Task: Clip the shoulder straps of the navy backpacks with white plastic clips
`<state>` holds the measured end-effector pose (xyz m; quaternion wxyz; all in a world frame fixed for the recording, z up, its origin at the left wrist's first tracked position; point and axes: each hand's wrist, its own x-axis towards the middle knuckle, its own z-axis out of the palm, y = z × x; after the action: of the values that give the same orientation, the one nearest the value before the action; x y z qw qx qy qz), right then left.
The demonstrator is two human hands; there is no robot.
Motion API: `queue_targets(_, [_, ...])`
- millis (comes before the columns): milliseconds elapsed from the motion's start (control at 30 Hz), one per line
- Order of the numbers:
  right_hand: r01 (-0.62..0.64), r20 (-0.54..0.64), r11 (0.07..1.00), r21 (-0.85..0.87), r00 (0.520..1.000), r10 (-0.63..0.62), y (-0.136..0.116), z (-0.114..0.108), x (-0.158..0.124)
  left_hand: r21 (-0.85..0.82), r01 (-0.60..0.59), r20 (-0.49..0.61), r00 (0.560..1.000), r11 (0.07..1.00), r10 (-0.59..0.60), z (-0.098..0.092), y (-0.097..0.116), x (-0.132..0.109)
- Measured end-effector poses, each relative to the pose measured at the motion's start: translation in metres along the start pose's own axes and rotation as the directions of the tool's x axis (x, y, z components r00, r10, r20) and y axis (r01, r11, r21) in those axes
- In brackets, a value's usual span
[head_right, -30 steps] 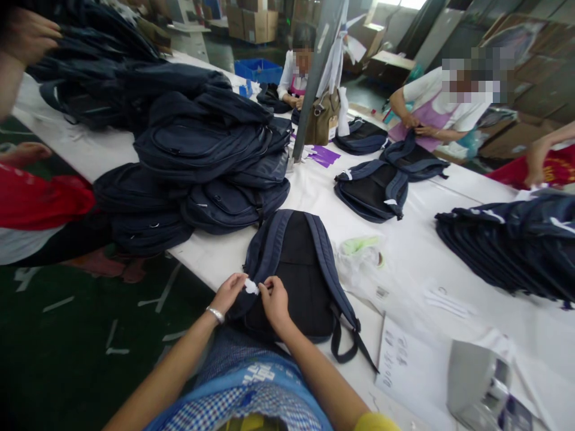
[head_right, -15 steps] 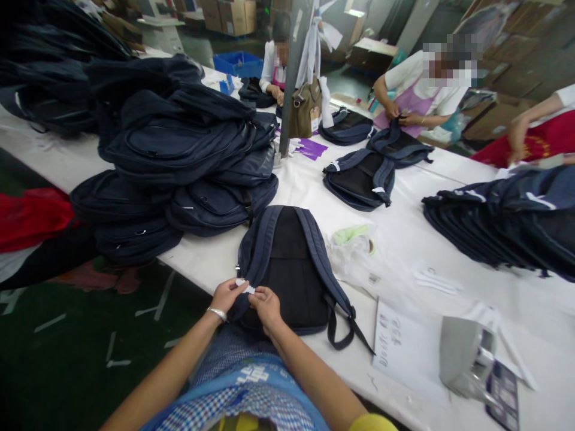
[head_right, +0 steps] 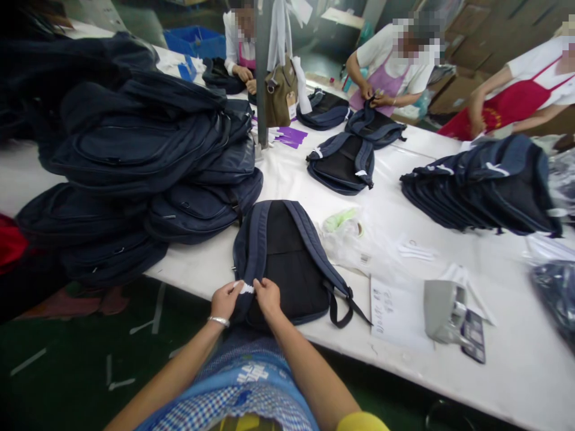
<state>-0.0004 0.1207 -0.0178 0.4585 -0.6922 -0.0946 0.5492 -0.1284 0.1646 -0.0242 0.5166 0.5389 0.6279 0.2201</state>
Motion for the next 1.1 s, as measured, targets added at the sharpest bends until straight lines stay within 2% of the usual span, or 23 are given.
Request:
queue_targets(100, [-0.149,0.025,0.971,0.186,0.989,0.147,0.001,0.001,0.007,-0.121,0.092,0.012,0.996,0.988,-0.091,0.003,-0.006,0.005])
queue_targets(200, [-0.207,0.086,0.957,0.205,0.977,0.193,0.003,-0.001,0.006,-0.269,0.225,0.084,0.974,0.936,-0.21,0.003,-0.012,0.01])
queue_targets(267, [-0.136,0.075,0.978,0.158,0.989,0.126,0.006,-0.001,0.002,-0.288,0.252,0.151,0.965,0.924,-0.216,-0.002,-0.014,0.013])
queue_targets(333, [0.043,0.013,0.998,0.038,0.999,-0.044,0.012,0.0,-0.004,-0.25,0.211,0.19,0.968,0.945,-0.166,-0.008,-0.013,0.015])
queue_targets(400, [0.201,-0.035,0.974,-0.102,0.978,-0.206,0.019,0.003,-0.008,-0.191,0.147,0.205,0.973,0.971,-0.108,-0.014,-0.011,0.017])
queue_targets(433, [0.236,-0.038,0.961,-0.147,0.969,-0.244,0.022,0.004,-0.01,-0.164,0.122,0.209,0.974,0.979,-0.087,-0.015,-0.01,0.017])
queue_targets(600, [0.304,-0.002,0.918,-0.256,0.949,-0.315,0.028,0.007,-0.015,-0.048,0.078,0.182,0.981,0.996,-0.069,-0.013,-0.001,0.015])
queue_targets(700, [0.378,-0.053,0.882,-0.282,0.912,-0.408,0.031,0.008,-0.021,0.013,0.047,0.16,0.986,0.999,-0.048,-0.011,0.003,0.012])
queue_targets(800, [0.387,-0.132,0.881,-0.273,0.892,-0.433,0.035,0.01,-0.026,0.024,0.026,0.161,0.986,0.999,-0.03,-0.011,0.005,0.011])
queue_targets(900, [0.345,-0.18,0.929,-0.136,0.913,-0.366,0.036,0.014,-0.029,-0.053,0.069,0.159,0.986,0.996,-0.06,-0.01,0.0,0.013])
queue_targets(1000, [0.173,-0.218,0.966,0.192,0.967,-0.13,0.033,0.017,-0.027,-0.253,0.259,0.189,0.958,0.932,-0.215,-0.008,-0.008,0.019])
queue_targets(1067, [0.043,-0.207,0.927,0.372,0.978,0.037,0.031,0.018,-0.027,-0.359,0.374,0.245,0.922,0.855,-0.301,-0.008,-0.012,0.022])
queue_targets(1100, [0.011,-0.192,0.912,0.41,0.979,0.075,0.03,0.018,-0.027,-0.382,0.397,0.268,0.912,0.834,-0.311,-0.008,-0.014,0.023])
